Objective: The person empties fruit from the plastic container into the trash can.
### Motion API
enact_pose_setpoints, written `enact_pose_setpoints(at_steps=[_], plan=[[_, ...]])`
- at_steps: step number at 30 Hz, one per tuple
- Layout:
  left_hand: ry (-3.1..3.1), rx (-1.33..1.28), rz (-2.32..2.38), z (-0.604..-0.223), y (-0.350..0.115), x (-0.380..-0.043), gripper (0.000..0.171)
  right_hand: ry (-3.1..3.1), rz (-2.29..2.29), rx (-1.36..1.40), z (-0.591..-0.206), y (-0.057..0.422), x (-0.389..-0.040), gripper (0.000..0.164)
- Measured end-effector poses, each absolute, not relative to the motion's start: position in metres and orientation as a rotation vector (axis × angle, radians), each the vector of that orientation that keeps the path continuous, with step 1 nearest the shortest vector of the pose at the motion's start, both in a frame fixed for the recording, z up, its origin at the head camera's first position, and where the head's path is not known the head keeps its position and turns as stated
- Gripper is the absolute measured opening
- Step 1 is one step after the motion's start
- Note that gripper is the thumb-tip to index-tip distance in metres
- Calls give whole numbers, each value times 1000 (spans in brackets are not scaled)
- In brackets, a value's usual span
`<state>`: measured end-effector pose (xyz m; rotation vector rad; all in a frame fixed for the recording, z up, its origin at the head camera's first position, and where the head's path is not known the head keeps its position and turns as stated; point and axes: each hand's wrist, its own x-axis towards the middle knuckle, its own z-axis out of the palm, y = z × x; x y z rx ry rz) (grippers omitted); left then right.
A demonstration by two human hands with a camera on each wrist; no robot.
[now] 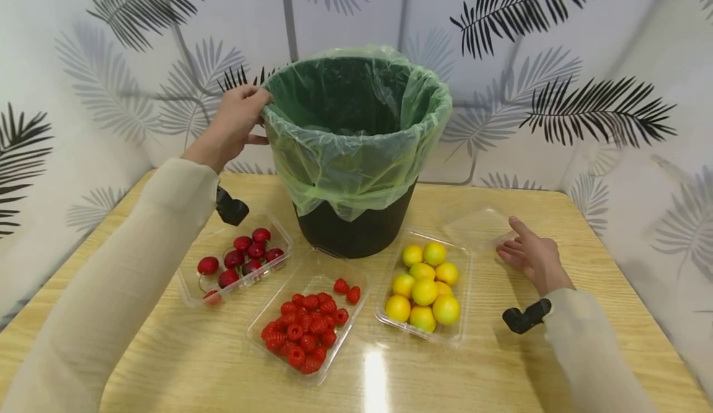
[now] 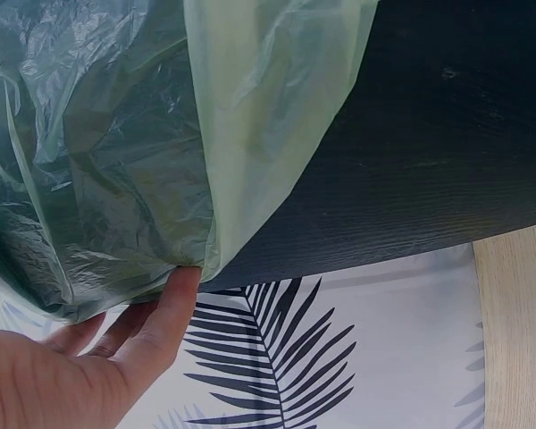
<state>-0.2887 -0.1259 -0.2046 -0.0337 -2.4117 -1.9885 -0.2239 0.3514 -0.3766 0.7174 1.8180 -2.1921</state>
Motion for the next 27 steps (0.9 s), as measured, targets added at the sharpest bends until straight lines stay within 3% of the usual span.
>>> enact_pose_setpoints(at_steps=[27], plan=[[-2412,-34,-1994,-204,-126,-287,20,1833,-2044,514,-375,349,-196,99]])
